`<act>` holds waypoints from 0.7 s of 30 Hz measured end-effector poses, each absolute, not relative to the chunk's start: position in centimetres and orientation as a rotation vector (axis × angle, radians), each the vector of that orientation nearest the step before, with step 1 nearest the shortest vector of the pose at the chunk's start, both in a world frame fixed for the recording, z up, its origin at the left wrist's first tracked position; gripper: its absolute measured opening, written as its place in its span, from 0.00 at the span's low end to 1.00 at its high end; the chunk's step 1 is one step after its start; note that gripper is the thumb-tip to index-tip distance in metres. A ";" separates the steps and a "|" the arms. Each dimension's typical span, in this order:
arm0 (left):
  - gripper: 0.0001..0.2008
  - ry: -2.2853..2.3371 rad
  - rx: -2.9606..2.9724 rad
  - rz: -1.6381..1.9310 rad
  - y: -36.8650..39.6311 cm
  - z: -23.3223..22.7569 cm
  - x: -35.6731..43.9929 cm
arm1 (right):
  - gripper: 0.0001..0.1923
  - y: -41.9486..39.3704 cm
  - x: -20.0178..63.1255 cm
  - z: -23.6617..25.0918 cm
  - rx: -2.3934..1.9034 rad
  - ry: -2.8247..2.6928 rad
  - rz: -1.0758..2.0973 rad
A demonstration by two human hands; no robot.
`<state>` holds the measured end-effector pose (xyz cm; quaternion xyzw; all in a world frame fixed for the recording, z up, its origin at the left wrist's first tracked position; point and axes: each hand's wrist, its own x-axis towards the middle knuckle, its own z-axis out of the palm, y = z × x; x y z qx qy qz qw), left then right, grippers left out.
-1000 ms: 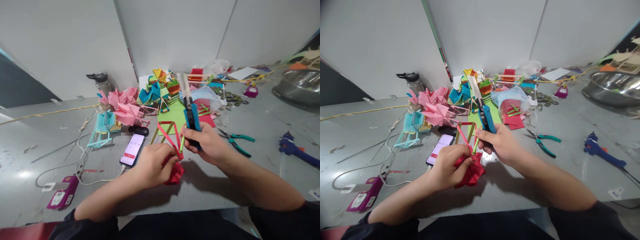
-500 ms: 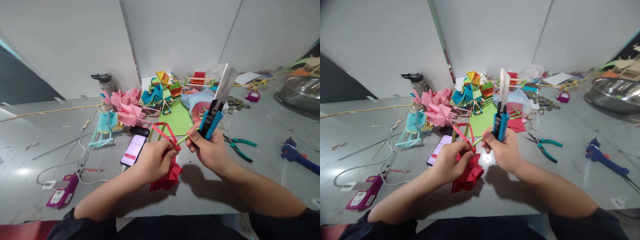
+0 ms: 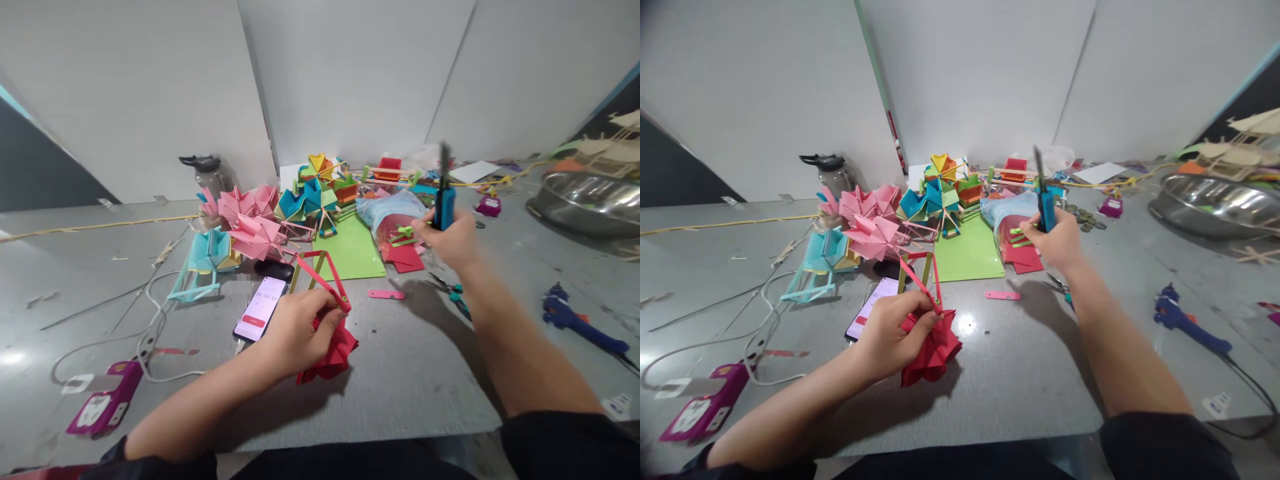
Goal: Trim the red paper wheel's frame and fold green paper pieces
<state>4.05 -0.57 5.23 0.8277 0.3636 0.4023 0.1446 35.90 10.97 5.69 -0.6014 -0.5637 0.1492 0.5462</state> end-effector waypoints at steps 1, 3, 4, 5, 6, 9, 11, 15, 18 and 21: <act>0.08 1.051 2.383 1.160 -0.6 5.2 4.0 | 0.12 11.5 36.9 5.5 -1.550 -1.409 0.375; 0.08 1.056 2.389 1.165 -0.5 5.2 4.0 | 0.06 12.3 37.9 4.9 -1.732 -1.579 0.367; 0.08 1.059 2.396 1.167 -0.5 5.2 4.0 | 0.04 12.6 38.0 4.6 -1.795 -1.636 0.306; 0.08 1.061 2.402 1.170 -0.4 5.3 4.1 | 0.07 12.8 37.9 4.3 -1.844 -1.671 0.225; 0.08 1.063 2.406 1.175 -0.4 5.3 4.1 | 0.12 12.9 37.6 3.9 -1.877 -1.699 0.147; 0.09 1.068 2.405 1.188 -0.3 5.6 4.1 | 0.21 13.1 37.1 3.4 -1.912 -1.731 0.045; 0.09 1.067 2.400 1.203 -0.3 5.7 4.0 | 0.18 13.2 37.3 3.5 -1.919 -1.722 0.029; 0.09 1.052 2.407 1.242 -0.4 5.7 3.8 | 0.10 13.0 38.6 4.5 -1.936 -1.662 0.011; 0.09 1.013 2.431 1.286 -0.5 5.6 3.7 | 0.12 12.0 38.7 5.8 -1.827 -1.631 0.047; 0.08 1.007 2.446 1.328 -0.6 5.5 3.8 | 0.21 10.0 37.7 7.5 -1.572 -1.763 0.167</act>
